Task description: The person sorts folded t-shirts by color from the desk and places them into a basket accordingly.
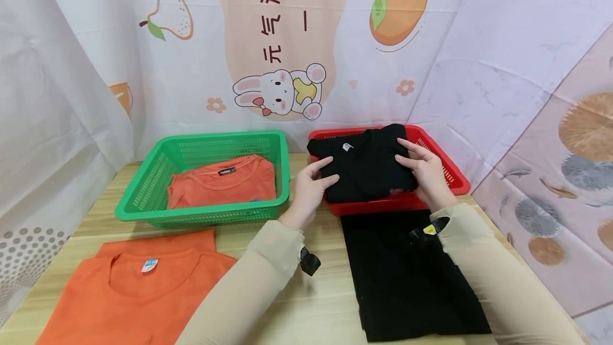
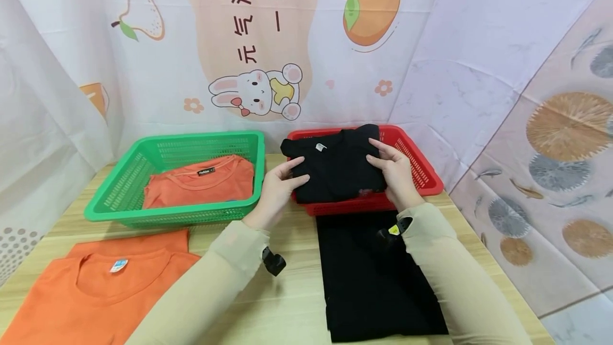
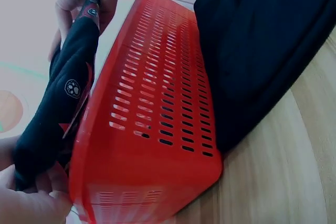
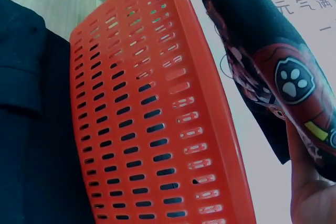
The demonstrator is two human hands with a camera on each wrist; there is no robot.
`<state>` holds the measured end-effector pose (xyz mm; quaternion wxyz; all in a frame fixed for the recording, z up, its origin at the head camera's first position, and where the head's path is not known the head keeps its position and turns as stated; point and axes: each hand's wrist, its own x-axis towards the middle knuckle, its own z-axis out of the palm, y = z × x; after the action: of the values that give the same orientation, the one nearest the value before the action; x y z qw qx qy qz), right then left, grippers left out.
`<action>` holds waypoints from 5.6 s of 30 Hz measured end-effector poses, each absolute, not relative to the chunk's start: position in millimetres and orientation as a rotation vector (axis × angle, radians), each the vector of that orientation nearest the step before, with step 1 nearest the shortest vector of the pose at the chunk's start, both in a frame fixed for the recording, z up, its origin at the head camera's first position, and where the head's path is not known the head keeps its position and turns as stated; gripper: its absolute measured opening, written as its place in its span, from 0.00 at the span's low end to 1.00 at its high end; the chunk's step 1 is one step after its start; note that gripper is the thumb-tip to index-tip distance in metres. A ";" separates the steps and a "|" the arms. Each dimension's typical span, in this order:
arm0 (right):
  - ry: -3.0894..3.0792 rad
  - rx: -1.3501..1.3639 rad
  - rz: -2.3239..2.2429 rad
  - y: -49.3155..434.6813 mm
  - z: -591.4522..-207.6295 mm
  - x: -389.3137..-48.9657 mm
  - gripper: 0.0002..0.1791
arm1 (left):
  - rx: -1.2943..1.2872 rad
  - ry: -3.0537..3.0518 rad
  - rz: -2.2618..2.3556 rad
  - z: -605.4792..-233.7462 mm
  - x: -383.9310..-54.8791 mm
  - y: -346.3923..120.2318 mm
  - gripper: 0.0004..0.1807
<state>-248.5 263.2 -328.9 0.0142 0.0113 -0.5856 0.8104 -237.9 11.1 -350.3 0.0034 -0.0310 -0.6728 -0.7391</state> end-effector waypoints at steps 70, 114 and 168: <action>-1.757 -0.354 2.074 257.7 -344.0 -288.3 0.17 | -0.161 -2.275 -2.054 -347.9 -272.8 31.6 0.25; -1.771 0.117 2.331 273.8 -335.3 -228.1 0.10 | -0.363 -2.132 -2.316 -342.8 -215.7 1.4 0.17; -1.838 0.150 2.262 318.4 -394.8 -137.8 0.18 | -0.172 -2.212 -2.540 -407.2 -147.4 -0.9 0.22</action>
<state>-137.8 318.4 -394.8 0.1111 0.0510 -0.6259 0.7702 -147.4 -0.9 -407.2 -0.1153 -0.0508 -0.6516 -0.7481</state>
